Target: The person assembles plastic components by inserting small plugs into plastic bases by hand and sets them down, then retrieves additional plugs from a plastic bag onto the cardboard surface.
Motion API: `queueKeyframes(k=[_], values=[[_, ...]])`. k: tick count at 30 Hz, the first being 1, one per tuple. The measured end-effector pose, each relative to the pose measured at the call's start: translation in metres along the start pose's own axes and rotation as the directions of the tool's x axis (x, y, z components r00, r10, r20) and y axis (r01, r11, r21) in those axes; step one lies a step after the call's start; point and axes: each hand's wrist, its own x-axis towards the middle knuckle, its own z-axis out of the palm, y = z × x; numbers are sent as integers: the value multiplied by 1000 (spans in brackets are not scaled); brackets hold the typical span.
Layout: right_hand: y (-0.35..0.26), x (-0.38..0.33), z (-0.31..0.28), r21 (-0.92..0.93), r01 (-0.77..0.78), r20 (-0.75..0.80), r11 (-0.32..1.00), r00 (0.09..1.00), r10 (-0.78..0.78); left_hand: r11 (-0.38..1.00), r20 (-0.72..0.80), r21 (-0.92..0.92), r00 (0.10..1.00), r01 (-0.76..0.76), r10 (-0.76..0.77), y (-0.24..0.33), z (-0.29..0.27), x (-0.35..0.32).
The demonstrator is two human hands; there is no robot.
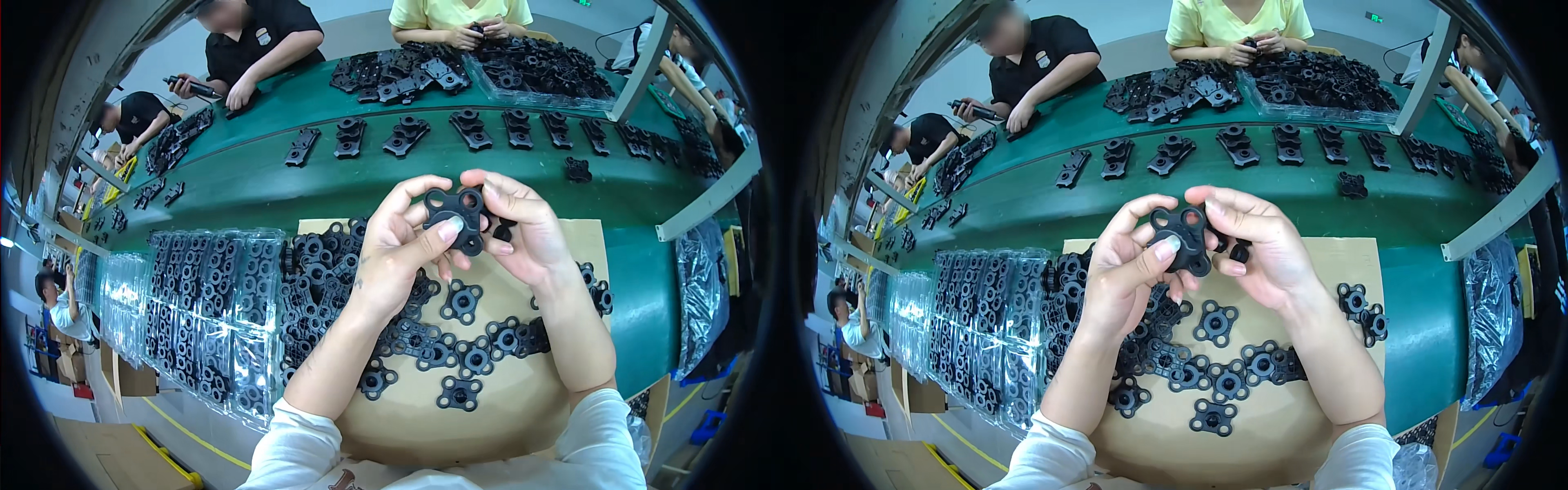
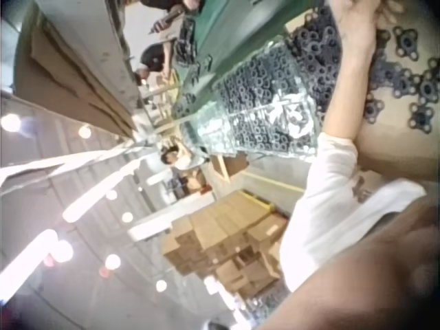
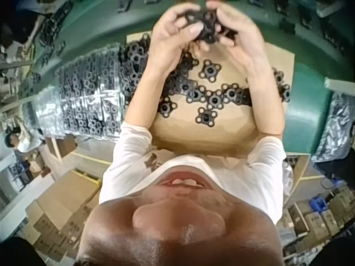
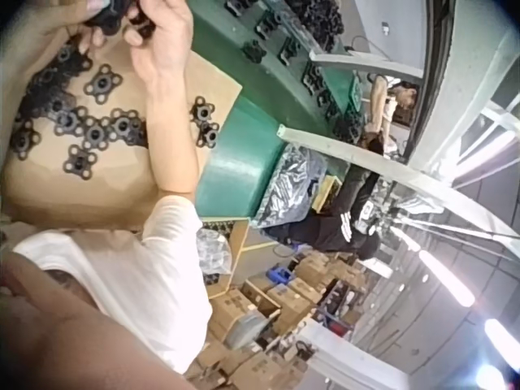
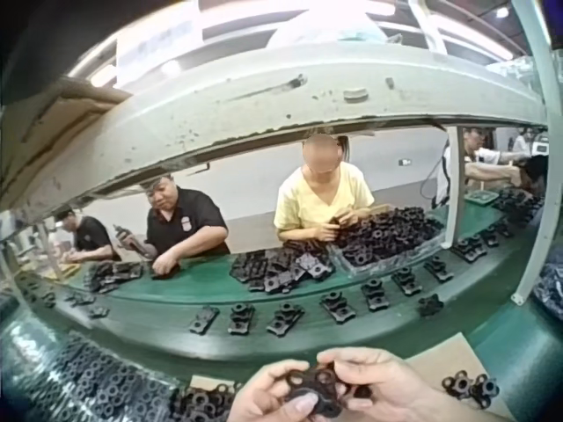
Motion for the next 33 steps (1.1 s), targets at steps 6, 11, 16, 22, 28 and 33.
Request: queueKeyframes(k=[6, 11, 16, 22, 28, 33], values=[[6, 0, -2, 59, 55, -92, 997, 995, -49, 999, 14, 38, 999, -30, 30, 0, 5, -1], [5, 0, -12, 96, -28, 133, 995, 991, 15, 996, -20, 71, 998, -56, 57, -7, 2, 1], [4, -2, -3, -659, 187, -75, 729, 948, -310, 1000, -56, 19, 998, -4, 5, -13, -3, 4], [25, 7, -5, -786, 497, 203, 368, 769, -606, 997, -111, 75, 993, -20, 28, -14, -1, 2], [7, -1, -2, -578, 260, -34, 773, 939, -342, 999, -75, 39, 997, -9, 12, -14, -1, 2], [-5, -3, -3, -273, 6, -137, 962, 990, -45, 995, -91, 94, 994, -43, 52, -12, 5, 2]])
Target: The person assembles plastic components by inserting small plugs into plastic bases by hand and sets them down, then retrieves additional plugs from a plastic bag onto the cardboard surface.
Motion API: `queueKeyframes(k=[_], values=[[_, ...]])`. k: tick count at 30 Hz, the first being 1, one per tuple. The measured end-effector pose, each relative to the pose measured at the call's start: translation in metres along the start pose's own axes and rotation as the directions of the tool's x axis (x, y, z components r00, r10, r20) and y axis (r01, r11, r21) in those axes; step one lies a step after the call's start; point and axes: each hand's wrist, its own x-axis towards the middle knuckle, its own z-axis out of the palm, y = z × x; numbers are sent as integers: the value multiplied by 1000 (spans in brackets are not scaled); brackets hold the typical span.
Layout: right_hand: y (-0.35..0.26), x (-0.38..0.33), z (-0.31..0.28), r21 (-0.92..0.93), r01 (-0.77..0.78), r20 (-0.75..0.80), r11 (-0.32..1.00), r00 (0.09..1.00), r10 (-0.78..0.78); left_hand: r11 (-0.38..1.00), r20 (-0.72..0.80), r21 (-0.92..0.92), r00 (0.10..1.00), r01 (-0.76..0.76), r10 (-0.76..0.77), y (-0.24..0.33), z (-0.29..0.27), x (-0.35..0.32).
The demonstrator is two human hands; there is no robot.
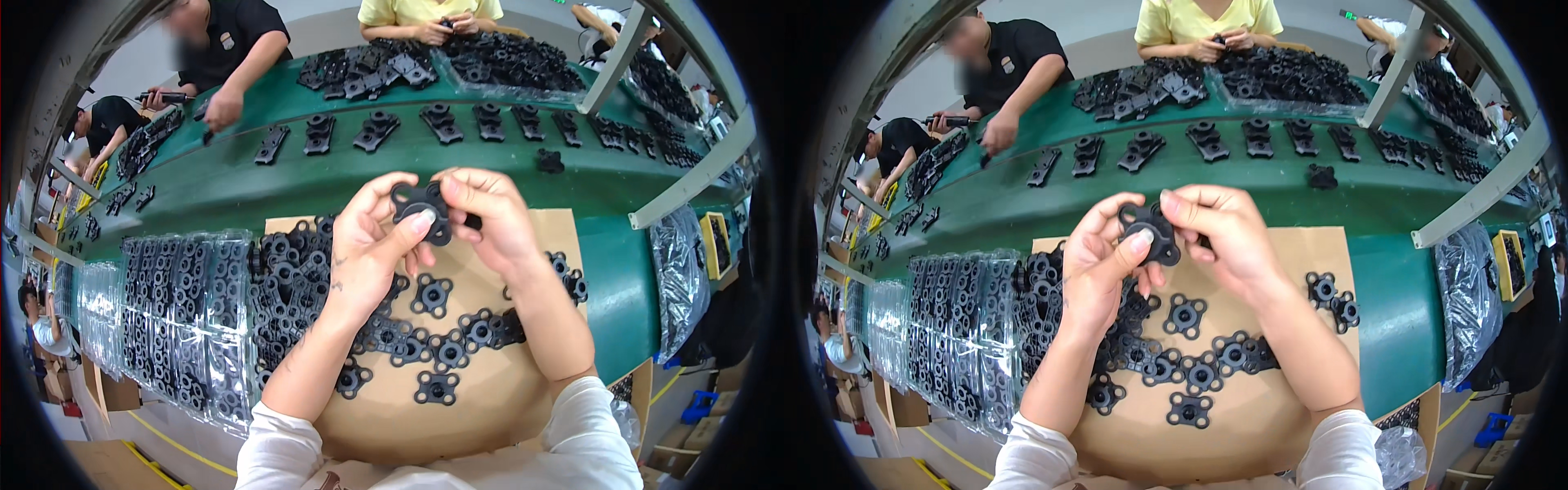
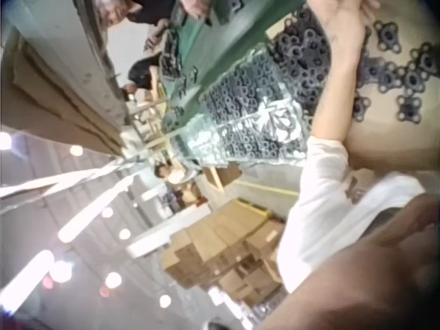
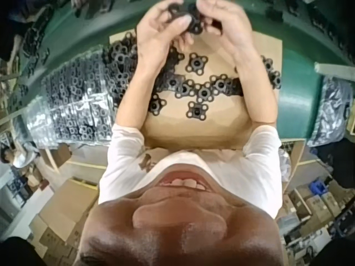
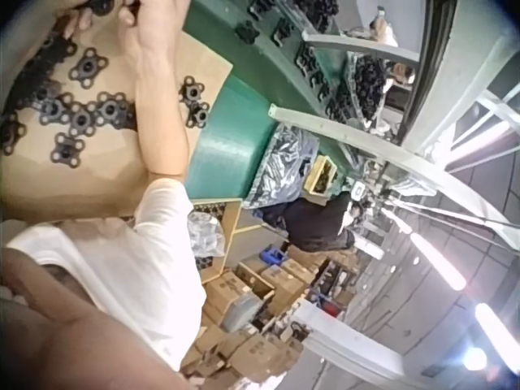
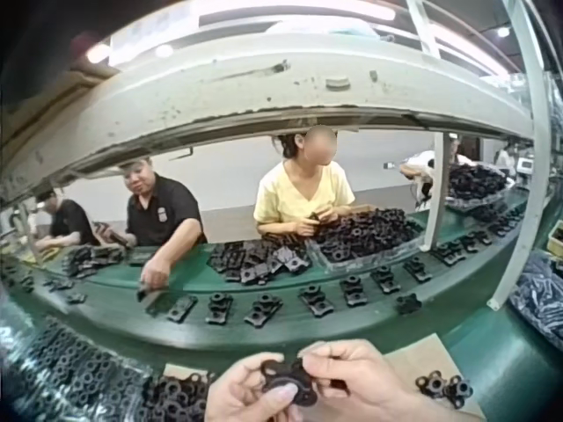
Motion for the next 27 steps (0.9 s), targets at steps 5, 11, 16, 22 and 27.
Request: queueKeyframes(k=[5, 11, 16, 22, 27], values=[[11, 11, 11, 267, -41, -127, 963, 989, 77, 1000, -56, 12, 998, -19, 19, -2, -5, 2], [18, 11, 0, 322, 2, -218, 947, 973, 72, 995, -122, -96, 992, 3, -15, 2, -7, 1], [16, 3, -10, 254, 26, -158, 967, 987, 15, 998, -90, -32, 995, 50, -53, 4, -11, 2], [4, 1, 9, 296, 78, -313, 952, 950, 19, 996, -76, 68, 996, 53, -47, 3, -15, 1], [12, 6, 3, 314, 48, -223, 948, 974, 24, 991, -16, -130, 999, 37, -39, -3, -20, 7]])
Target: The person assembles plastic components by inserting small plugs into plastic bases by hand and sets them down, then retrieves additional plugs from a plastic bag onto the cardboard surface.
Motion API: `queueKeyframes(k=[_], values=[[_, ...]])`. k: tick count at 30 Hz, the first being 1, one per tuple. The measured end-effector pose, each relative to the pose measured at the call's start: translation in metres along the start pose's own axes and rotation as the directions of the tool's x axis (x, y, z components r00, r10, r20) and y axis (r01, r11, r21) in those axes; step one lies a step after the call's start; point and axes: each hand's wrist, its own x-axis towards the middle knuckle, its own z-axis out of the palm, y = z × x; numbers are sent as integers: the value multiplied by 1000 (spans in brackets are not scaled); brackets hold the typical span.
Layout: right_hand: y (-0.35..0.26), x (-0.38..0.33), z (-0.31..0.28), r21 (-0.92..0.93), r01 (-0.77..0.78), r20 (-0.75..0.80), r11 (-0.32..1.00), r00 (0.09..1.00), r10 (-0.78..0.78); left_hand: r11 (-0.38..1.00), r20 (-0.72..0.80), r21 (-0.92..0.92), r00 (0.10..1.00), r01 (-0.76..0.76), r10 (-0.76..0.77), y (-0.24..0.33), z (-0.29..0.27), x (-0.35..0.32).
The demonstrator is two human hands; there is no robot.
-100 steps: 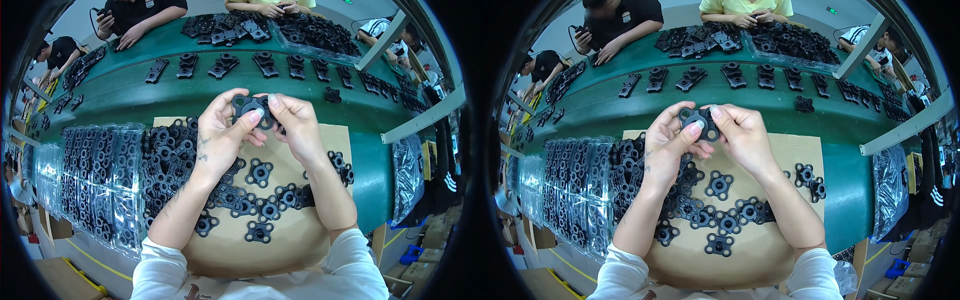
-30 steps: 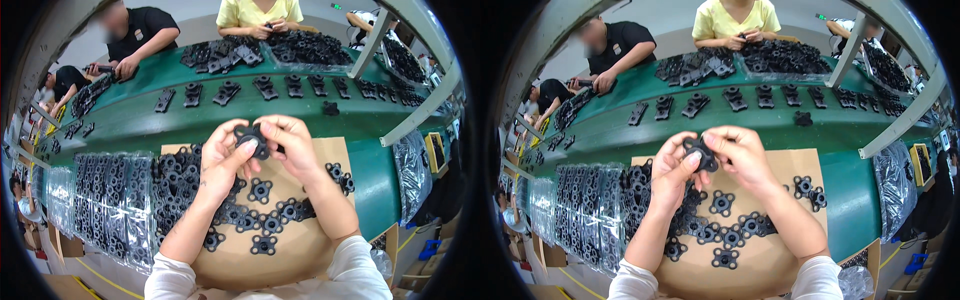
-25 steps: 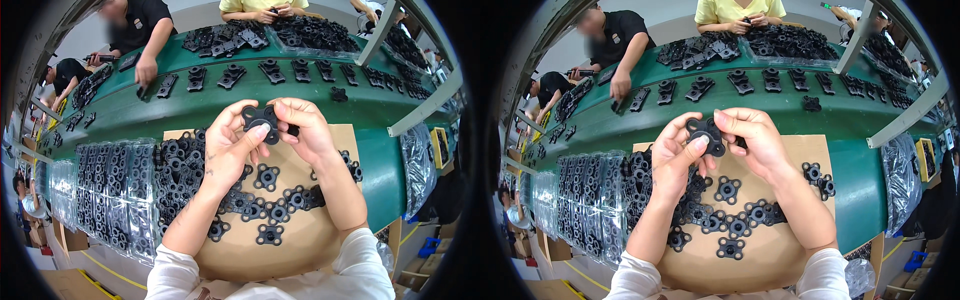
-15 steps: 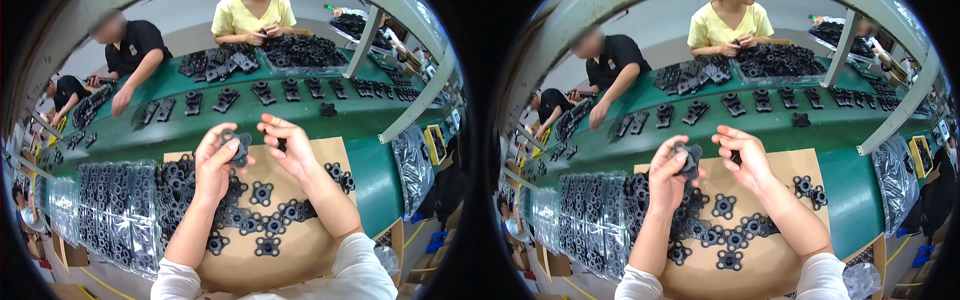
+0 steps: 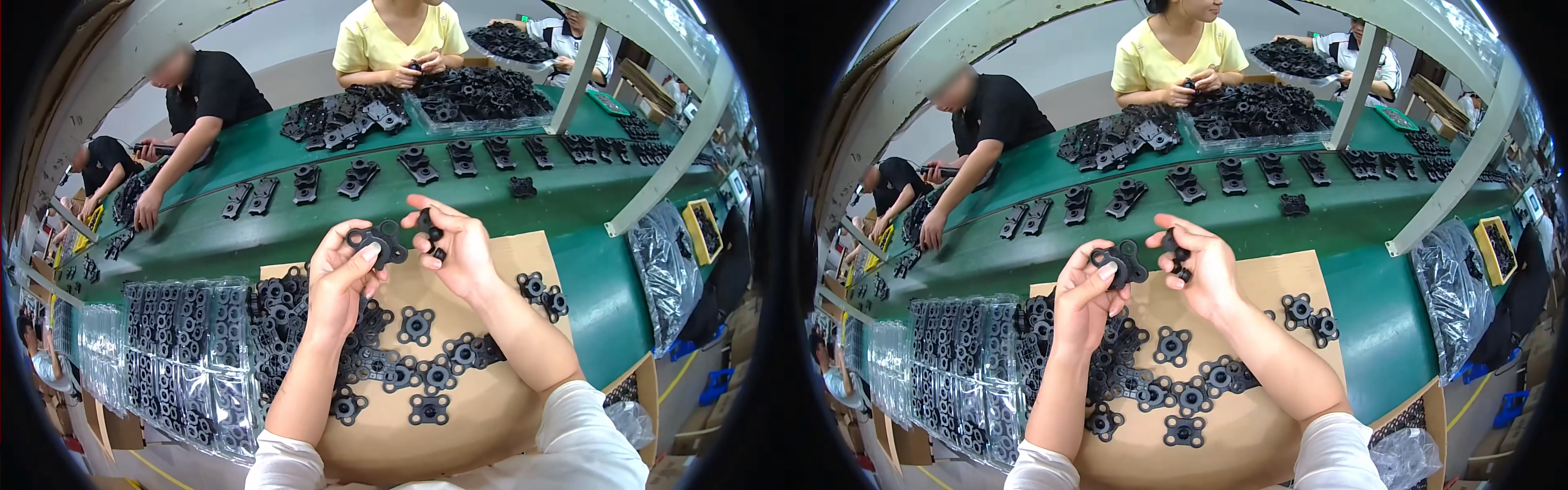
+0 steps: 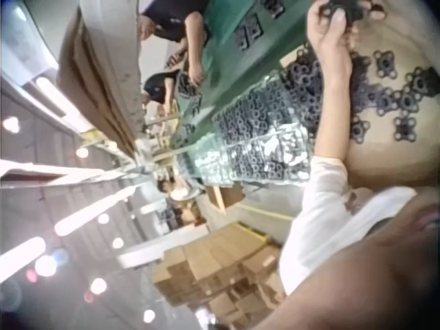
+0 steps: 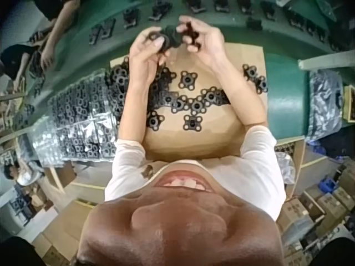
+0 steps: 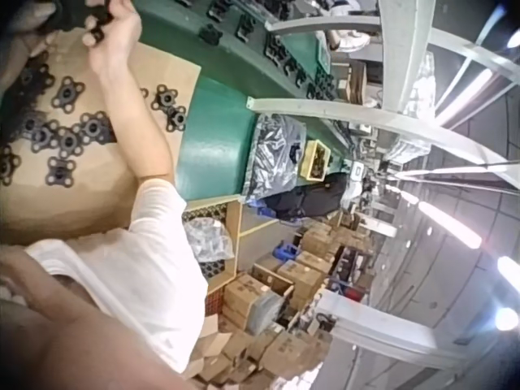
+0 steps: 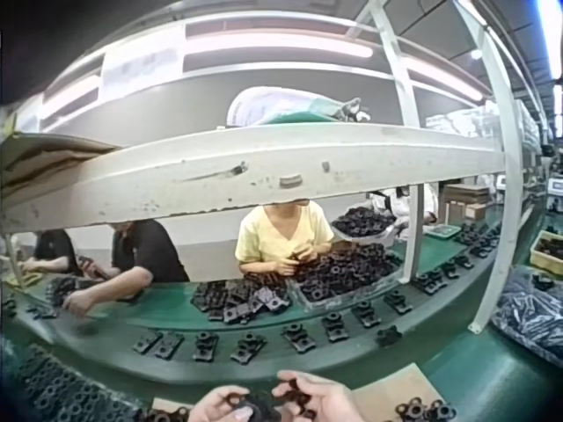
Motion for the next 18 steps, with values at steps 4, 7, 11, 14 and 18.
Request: queueKeyframes(k=[4, 7, 11, 14, 18], values=[[2, 1, -1, 176, -180, 130, 968, 979, 158, 999, 47, -39, 999, 15, -13, 6, 7, -3], [5, -1, 0, 187, -225, 173, 956, 966, 193, 998, 33, -58, 999, 24, -22, 6, 10, -6], [8, 3, 2, 49, -76, 235, 996, 970, 62, 999, 47, -37, 999, -23, 25, 2, 5, -2], [9, 3, 0, 66, -116, 227, 991, 969, 98, 1000, 17, 10, 999, -28, 28, 1, 3, -1], [9, 4, -8, -23, -85, 257, 996, 962, 88, 1000, 8, 22, 1000, -10, 10, 2, 4, -3]])
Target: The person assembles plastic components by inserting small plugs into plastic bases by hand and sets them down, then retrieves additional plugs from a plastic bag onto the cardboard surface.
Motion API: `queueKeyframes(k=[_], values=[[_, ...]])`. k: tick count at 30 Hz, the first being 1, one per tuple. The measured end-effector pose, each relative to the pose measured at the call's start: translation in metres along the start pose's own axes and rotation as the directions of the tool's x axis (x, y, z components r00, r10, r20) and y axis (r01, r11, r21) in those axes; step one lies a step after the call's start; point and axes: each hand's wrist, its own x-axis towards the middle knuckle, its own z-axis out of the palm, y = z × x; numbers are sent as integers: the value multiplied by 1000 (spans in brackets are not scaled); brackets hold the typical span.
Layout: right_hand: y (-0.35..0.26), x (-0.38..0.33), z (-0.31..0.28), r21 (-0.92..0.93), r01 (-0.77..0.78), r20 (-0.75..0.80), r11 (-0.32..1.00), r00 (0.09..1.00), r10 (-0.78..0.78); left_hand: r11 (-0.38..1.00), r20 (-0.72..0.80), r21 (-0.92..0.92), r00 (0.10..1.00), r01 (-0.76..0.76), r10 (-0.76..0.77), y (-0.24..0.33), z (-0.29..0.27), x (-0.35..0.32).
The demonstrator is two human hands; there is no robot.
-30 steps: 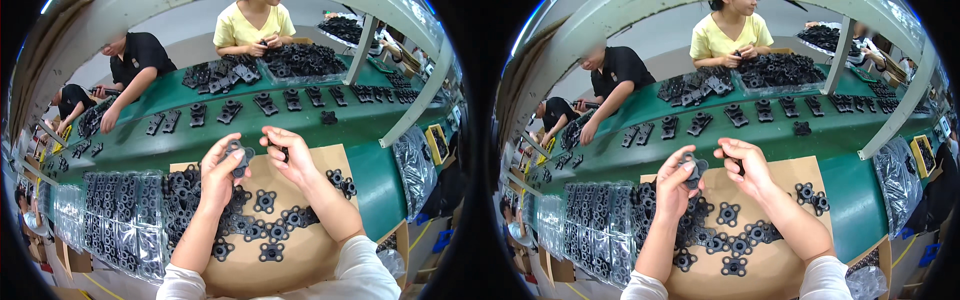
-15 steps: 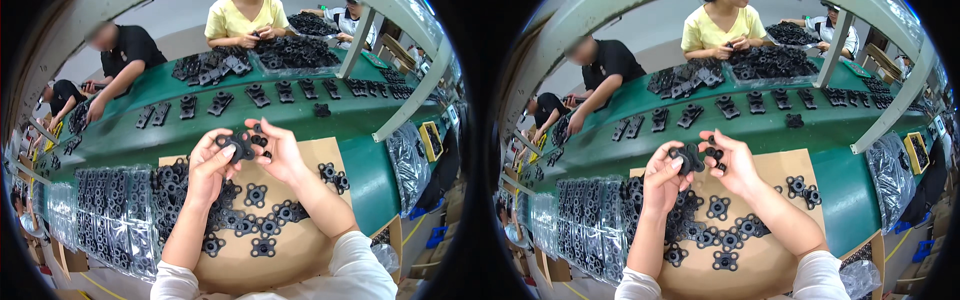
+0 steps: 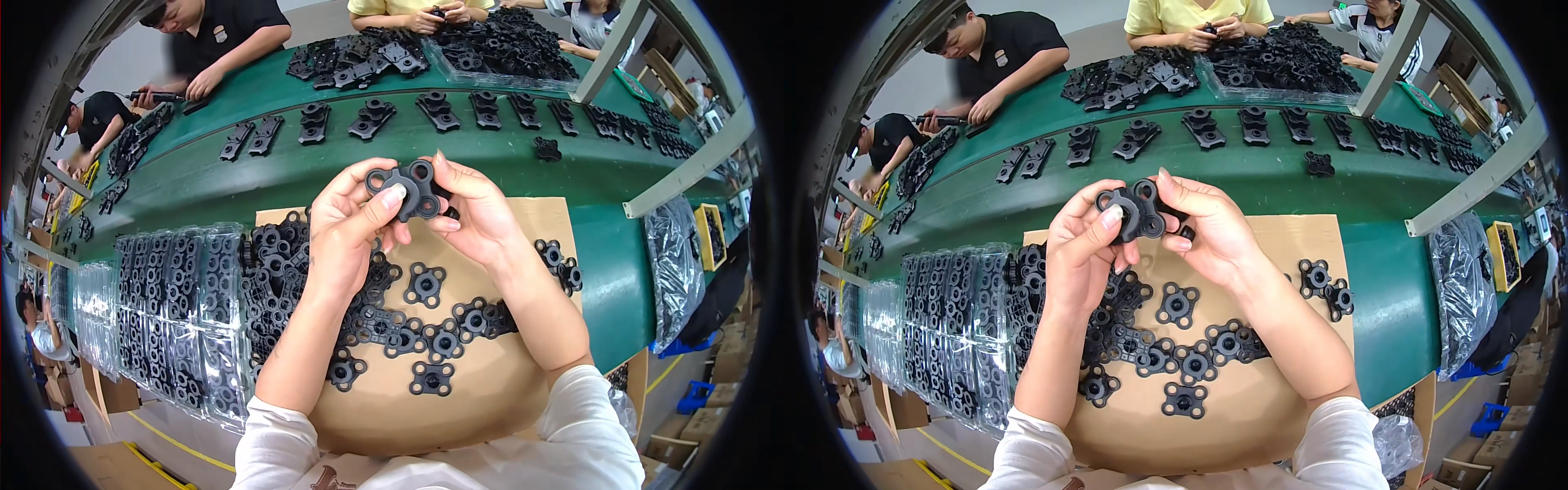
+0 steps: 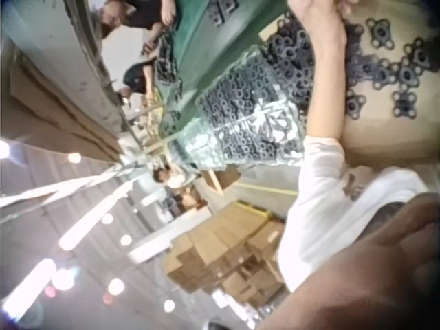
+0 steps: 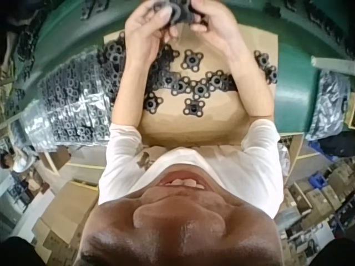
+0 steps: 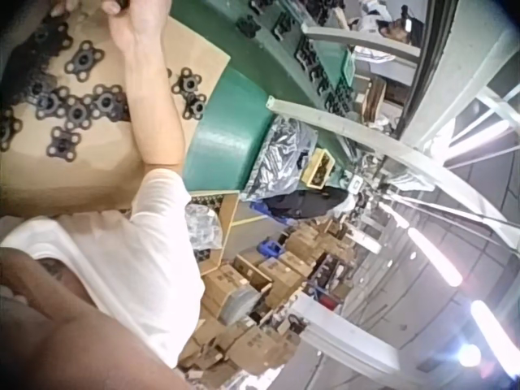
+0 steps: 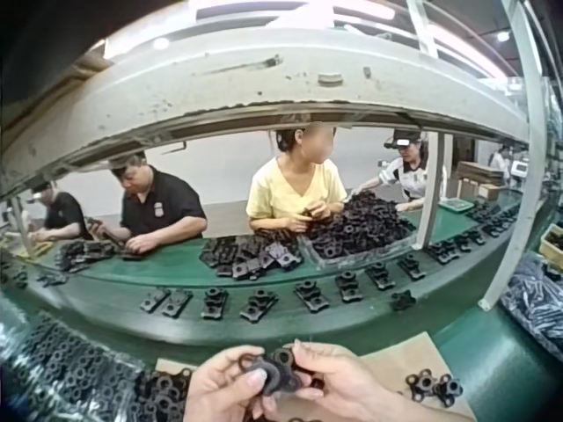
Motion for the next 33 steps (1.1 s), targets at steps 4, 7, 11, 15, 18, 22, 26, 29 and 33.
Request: queueKeyframes(k=[4, 7, 11, 15, 18, 22, 26, 29, 33], values=[[-1, -1, 0, -129, 49, 16, 990, 999, -48, 1000, 2, 6, 1000, 22, -22, 1, -2, -1], [-1, -3, 10, -209, 131, -38, 969, 989, -142, 999, 5, 33, 999, 38, -38, 1, -4, 1], [1, 1, 16, -67, 95, -129, 993, 986, -103, 999, -12, 12, 999, -41, 42, -1, 6, 1], [0, 3, 10, 16, 65, -118, 998, 991, -63, 998, -2, 30, 998, -58, 58, -6, 10, 3], [-1, 1, 9, 46, 44, -78, 998, 996, -40, 997, 14, 54, 999, -51, 50, -10, 10, 2], [-4, -7, 15, -73, 26, -68, 997, 997, -31, 995, 36, 41, 995, -93, 91, -14, 7, -1], [-5, -9, 19, -196, 71, -81, 978, 993, -88, 992, 20, 83, 995, -98, 96, -13, 5, -3], [-6, -2, 20, -295, 93, -89, 951, 988, -124, 988, -17, 126, 996, -88, 91, -13, 4, 5], [3, -7, 25, -487, 125, -85, 865, 978, -189, 978, -82, 198, 994, -60, 78, -6, 10, -4]])
